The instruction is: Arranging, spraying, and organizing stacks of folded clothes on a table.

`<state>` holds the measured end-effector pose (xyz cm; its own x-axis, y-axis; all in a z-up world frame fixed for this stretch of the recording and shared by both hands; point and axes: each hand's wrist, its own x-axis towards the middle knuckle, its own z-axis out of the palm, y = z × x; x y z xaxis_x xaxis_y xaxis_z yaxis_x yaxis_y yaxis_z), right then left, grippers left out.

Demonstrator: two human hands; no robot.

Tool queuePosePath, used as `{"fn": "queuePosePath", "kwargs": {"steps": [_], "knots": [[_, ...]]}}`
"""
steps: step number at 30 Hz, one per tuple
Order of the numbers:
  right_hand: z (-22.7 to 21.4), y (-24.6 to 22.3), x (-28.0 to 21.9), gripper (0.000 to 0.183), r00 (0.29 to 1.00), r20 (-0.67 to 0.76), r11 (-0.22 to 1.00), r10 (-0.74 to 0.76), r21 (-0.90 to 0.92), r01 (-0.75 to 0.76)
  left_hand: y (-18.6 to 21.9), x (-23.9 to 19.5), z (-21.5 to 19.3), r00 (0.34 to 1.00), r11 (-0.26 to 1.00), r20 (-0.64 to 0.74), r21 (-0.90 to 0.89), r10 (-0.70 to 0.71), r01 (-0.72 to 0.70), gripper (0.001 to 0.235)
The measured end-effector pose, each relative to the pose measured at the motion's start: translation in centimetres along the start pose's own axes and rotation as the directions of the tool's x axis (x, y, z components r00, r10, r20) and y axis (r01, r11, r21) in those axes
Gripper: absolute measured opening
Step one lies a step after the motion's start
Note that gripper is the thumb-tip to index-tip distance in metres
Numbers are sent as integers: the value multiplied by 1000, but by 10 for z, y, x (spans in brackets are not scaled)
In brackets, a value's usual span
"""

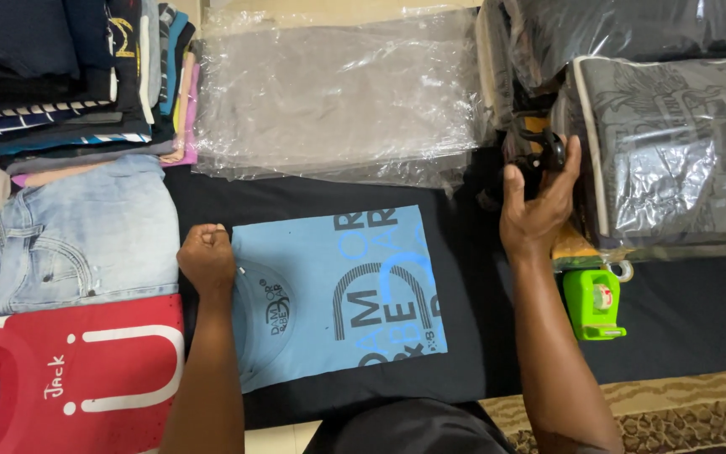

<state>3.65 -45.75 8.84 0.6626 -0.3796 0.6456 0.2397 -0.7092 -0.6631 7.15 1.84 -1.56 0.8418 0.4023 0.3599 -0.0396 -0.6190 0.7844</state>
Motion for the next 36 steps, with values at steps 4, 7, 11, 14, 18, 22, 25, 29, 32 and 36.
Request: {"fn": "queuePosePath", "kwargs": {"steps": [4,7,11,14,18,22,25,29,32,36], "knots": [[-7,-4,-28,85,1000,24,991,-1,-133,4,-5,0,0,999,999,-2,-1,45,-45,9],[-8,-13,-57,90,996,49,998,69,12,-69,-9,2,1,998,998,-8,25,58,-57,10],[-2,-22,-97,89,991,3,988,135,76,-135,-7,-1,-1,999,999,22,14,47,-47,14],[10,-38,-108,79,983,104,986,148,57,-155,-15,-3,3,998,998,51,58,37,-40,20],[40,-67,-104,71,817,577,1000,25,-12,-21,-21,-7,3,987,992,162,128,-2,-19,37],[77,-64,-106,71,634,766,976,-108,-39,214,18,-30,3,991,960,91,254,98,-119,56],[89,-64,-103,74,545,835,943,-81,-113,313,68,-53,-7,986,914,66,368,156,-170,66],[90,-60,-99,75,543,840,908,14,-238,345,80,-68,-12,954,836,298,517,26,-184,71],[88,-49,-99,75,576,815,900,61,-295,322,76,-67,-15,920,839,382,526,-86,-140,71],[84,-37,-94,77,599,785,886,160,-381,263,69,-66,-17,892,857,437,497,-115,-133,74]]}}
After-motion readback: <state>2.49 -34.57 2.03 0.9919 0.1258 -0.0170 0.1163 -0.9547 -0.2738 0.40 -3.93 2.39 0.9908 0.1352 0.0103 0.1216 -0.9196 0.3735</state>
